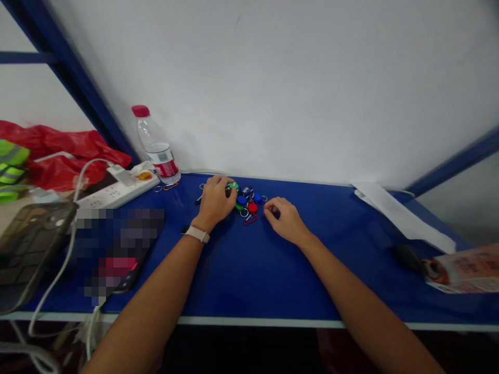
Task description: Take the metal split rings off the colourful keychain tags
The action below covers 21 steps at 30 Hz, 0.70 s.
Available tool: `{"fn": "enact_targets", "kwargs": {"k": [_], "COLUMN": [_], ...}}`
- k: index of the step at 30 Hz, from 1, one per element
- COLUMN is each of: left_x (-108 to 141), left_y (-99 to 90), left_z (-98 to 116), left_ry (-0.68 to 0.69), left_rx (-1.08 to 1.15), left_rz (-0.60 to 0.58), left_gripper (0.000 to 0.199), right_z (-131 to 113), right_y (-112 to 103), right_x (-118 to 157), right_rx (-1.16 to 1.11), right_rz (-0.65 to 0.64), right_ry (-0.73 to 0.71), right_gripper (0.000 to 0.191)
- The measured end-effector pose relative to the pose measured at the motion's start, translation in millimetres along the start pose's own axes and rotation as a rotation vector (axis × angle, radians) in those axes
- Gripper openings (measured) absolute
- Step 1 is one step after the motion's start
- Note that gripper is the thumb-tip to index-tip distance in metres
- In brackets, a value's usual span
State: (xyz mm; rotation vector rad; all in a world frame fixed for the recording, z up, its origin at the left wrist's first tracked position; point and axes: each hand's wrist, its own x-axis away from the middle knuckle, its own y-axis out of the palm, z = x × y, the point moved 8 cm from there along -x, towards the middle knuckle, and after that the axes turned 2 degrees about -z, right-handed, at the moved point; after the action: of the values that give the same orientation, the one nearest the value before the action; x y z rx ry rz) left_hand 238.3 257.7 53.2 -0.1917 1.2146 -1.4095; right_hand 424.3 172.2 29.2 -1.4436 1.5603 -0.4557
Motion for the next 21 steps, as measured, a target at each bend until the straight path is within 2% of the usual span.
{"fn": "enact_targets", "kwargs": {"k": [4,7,9,13,18,21], "left_x": [5.3,15.0,22.0,29.5,30.8,32.2], "left_y": [2.3,9.3,15.6,24.3,27.5,30.6], "left_z": [28.1,49.5,58.3,63.0,66.1,68.3], "left_ry": [0.242,0.417,0.485,0.515,0.533,0.559], "left_rx": [0.083,0.096,0.073,0.033,0.011,0.001], "left_rz": [-0.085,-0.229,-0.33,-0.453,-0.482,-0.477], "left_gripper": [0.015,0.018,0.021,0.029,0.026,0.023], "right_z": [-10.2,-17.4,-18.8,-19.6,-18.1,-11.1], "right_y": [6.0,13.3,15.1,13.4,9.2,11.3], "right_x": [2.6,5.8,7.0,6.9,5.5,5.5], "right_rx": [0.062,0.105,0.123,0.118,0.098,0.11], "right_rz": [-0.071,-0.143,-0.161,-0.171,-0.141,-0.144], "right_ry": [-0.098,-0.151,-0.158,-0.157,-0.1,-0.006], "right_gripper": [0.019,0.027,0.029,0.026,0.011,0.017]}}
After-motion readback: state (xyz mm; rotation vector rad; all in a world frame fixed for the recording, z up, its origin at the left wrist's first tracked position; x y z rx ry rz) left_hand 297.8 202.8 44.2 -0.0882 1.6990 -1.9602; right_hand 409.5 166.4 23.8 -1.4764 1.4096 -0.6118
